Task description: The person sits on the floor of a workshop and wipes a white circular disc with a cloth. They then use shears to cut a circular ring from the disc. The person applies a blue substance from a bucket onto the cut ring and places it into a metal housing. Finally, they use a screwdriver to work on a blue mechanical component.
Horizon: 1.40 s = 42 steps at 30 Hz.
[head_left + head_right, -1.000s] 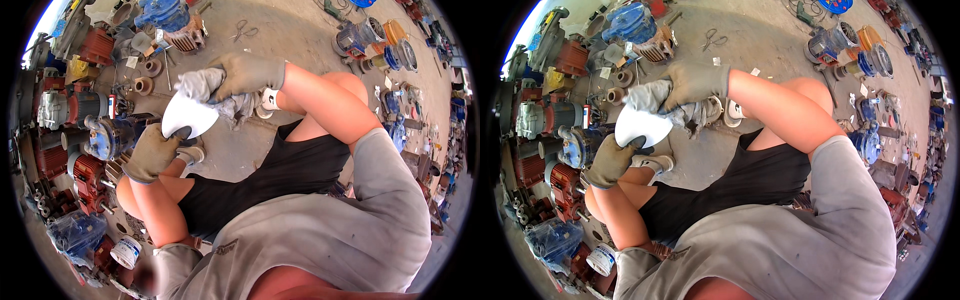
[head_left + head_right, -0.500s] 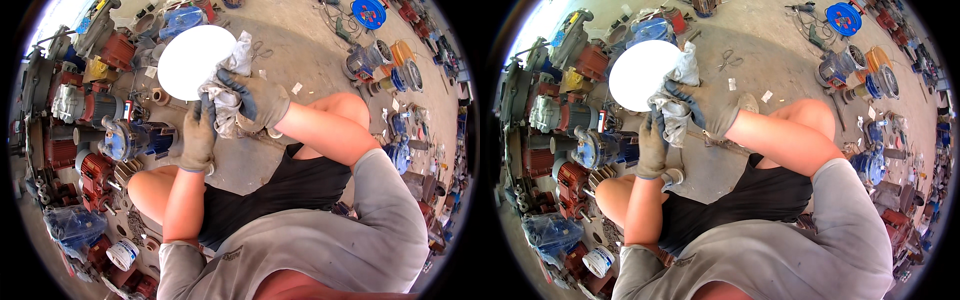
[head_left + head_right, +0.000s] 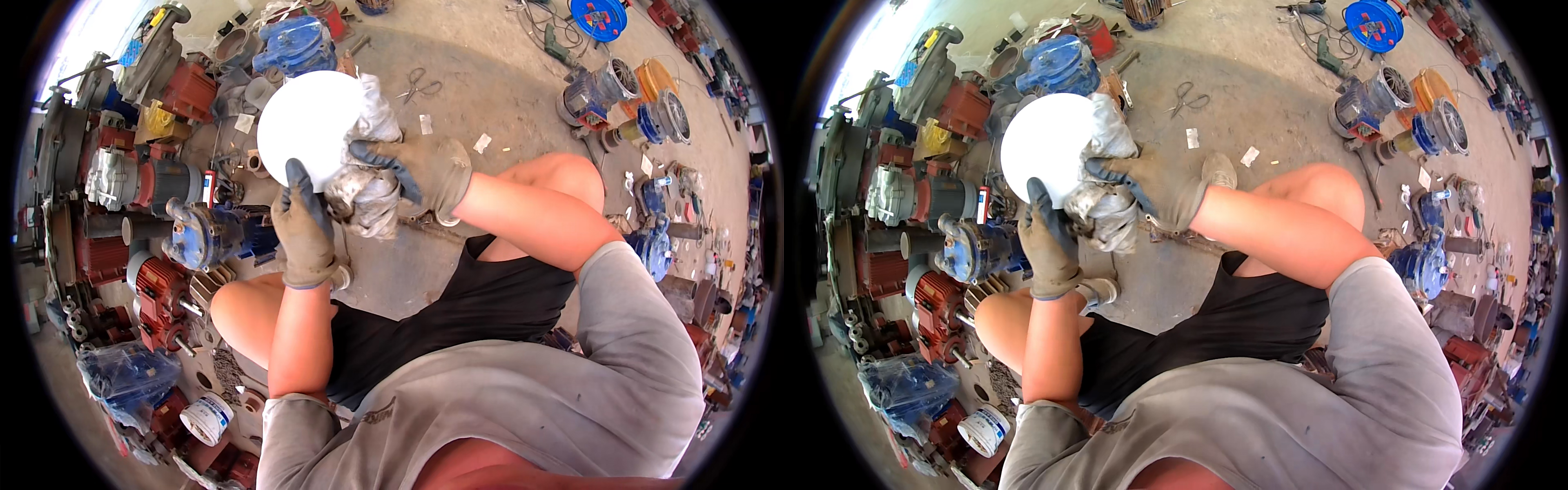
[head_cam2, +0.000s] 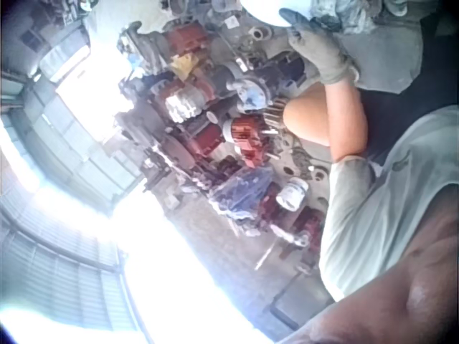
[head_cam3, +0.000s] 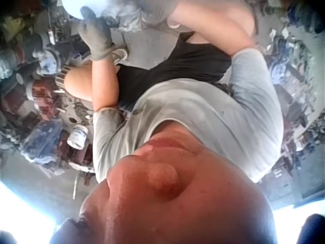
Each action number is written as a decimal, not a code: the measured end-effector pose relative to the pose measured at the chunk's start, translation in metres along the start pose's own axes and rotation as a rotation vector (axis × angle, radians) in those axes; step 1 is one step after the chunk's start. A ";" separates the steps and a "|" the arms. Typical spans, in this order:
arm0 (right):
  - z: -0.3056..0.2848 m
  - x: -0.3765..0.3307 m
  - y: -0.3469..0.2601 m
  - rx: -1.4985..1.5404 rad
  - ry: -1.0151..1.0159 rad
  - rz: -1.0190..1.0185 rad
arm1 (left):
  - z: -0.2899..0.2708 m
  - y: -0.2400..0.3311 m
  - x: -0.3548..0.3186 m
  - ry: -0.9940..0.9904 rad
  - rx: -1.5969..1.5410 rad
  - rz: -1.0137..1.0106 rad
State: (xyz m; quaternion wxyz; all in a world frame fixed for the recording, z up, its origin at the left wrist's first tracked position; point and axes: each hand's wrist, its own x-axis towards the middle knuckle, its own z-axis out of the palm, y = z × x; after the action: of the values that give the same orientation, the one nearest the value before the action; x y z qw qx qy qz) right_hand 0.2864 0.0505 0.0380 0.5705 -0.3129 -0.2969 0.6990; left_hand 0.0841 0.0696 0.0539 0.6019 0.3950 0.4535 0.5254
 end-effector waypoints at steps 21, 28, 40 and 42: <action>-0.024 0.015 -0.044 -1.169 -0.371 -0.063 | -0.035 0.066 -0.005 -0.728 1.236 0.021; 0.010 -0.010 -0.005 -1.693 -0.626 -0.282 | -0.030 0.023 -0.017 -1.080 1.599 0.378; -0.055 0.007 -0.064 -1.550 -0.250 0.056 | -0.057 0.076 0.001 -0.315 0.663 -0.062; -0.064 0.015 -0.070 -1.356 -0.063 0.139 | -0.065 0.076 0.005 -0.334 0.731 -0.088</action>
State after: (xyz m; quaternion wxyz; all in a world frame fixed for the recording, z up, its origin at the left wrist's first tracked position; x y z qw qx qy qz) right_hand 0.3762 0.0807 0.0505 0.1931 -0.5990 -0.6650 0.4021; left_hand 0.0015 0.0849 0.1077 0.5090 0.6431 0.5230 0.2319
